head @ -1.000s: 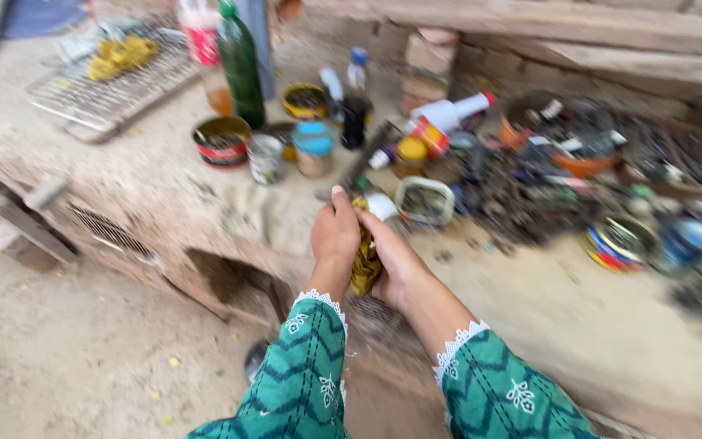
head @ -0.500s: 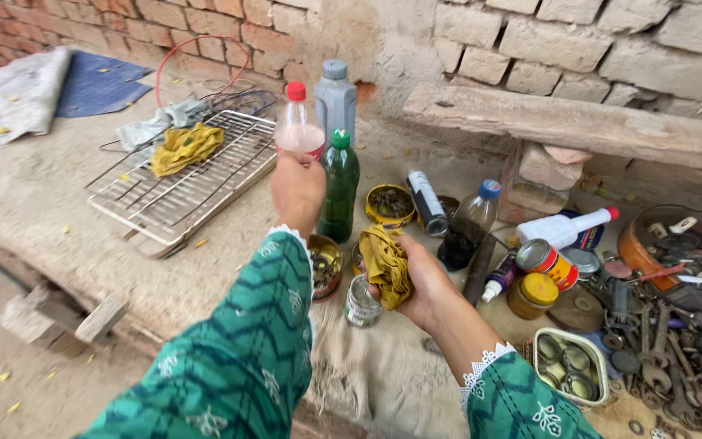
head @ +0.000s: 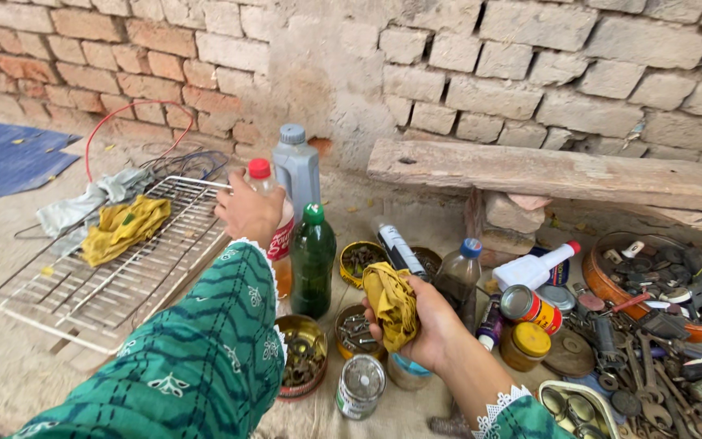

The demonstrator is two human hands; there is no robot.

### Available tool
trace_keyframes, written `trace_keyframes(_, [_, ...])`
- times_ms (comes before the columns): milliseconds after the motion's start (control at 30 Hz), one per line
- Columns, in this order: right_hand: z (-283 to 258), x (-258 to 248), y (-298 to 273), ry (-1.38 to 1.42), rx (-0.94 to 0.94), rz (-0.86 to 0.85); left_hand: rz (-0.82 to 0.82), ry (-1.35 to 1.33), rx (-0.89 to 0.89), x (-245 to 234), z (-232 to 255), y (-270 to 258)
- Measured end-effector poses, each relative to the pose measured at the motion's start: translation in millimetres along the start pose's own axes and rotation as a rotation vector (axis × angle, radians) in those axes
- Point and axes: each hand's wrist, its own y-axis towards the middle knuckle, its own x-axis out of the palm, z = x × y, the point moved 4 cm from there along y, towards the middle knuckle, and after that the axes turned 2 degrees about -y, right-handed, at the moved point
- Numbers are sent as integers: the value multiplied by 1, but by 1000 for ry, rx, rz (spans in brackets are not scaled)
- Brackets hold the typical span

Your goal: The person cleans plastic bottles and a large oil jug using a yellow cloth and a brush, wiping the exterior surfaces and using a toothbrush to scrub around the caps and crevices.

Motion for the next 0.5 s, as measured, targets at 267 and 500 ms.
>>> trace_keyframes(267, [-8,-10,9,8,9,49,-110,174,-49,-7,4,2])
trace_keyframes(500, [0,-19,3,-6,2,60,244,-202,68,-30,-39,-2])
